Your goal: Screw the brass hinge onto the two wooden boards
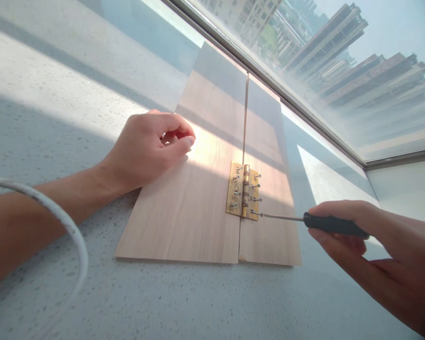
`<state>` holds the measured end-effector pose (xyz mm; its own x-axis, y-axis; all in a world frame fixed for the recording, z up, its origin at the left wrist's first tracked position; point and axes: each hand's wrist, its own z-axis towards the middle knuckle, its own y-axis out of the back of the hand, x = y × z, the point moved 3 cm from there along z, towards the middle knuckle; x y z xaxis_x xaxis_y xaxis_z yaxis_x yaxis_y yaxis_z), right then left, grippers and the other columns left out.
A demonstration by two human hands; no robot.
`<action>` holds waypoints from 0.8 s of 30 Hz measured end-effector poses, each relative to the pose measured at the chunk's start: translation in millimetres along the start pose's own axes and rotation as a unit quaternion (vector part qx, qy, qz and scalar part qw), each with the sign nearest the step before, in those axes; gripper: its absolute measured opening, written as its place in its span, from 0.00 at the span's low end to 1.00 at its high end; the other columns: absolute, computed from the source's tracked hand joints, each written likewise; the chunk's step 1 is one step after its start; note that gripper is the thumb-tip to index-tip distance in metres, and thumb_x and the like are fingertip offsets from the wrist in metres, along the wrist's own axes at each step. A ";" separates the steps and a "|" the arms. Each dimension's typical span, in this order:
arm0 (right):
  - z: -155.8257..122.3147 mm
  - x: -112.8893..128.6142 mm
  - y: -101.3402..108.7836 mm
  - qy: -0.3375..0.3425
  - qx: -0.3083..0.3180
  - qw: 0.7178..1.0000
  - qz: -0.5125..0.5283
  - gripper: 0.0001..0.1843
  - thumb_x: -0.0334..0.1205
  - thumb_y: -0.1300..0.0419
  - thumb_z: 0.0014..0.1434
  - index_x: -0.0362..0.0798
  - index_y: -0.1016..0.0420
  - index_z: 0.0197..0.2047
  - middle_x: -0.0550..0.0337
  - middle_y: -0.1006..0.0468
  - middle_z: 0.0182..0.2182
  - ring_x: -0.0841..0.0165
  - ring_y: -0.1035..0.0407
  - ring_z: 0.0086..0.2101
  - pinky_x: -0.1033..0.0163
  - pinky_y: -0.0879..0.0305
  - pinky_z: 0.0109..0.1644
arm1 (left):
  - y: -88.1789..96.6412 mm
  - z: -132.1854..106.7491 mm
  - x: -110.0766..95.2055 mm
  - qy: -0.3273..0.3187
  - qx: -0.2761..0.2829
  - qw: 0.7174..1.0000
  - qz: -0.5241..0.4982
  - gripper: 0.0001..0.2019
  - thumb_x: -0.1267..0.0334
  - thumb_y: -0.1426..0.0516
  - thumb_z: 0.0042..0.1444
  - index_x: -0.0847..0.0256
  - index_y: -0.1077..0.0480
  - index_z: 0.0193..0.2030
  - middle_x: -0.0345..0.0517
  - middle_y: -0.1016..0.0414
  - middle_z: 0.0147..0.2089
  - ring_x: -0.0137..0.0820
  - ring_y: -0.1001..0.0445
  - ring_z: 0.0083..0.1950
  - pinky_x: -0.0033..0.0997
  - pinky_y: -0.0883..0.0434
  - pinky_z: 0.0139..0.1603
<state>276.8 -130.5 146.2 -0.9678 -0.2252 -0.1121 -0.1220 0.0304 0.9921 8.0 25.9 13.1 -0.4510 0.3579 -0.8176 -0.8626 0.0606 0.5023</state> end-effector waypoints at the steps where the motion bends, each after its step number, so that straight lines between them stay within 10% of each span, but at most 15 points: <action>1: 0.7 1.8 -1.5 0.002 0.008 1.000 0.000 0.06 0.45 0.45 0.71 0.57 0.32 0.49 0.66 0.30 0.25 0.70 0.36 0.19 0.66 0.34 0.23 | 0.1 -0.2 0.4 0.001 0.001 1.000 0.000 0.09 0.54 0.41 0.57 0.53 0.21 0.32 0.40 0.19 0.33 0.35 0.26 0.36 0.37 0.30 0.42; 24: 1.1 -0.6 -5.5 0.079 0.005 0.997 -0.020 0.06 0.44 0.45 0.72 0.56 0.33 0.51 0.69 0.27 0.26 0.72 0.29 0.20 0.70 0.34 0.22 | -0.8 -0.4 -0.5 -0.002 0.000 1.000 0.000 0.09 0.54 0.40 0.57 0.53 0.21 0.31 0.39 0.18 0.34 0.34 0.25 0.35 0.37 0.29 0.42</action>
<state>277.8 -129.4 140.8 -0.9155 -0.3767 -0.1410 -0.1636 0.0284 0.9861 8.8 25.3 13.0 -0.4499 0.3621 -0.8164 -0.8628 0.0597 0.5020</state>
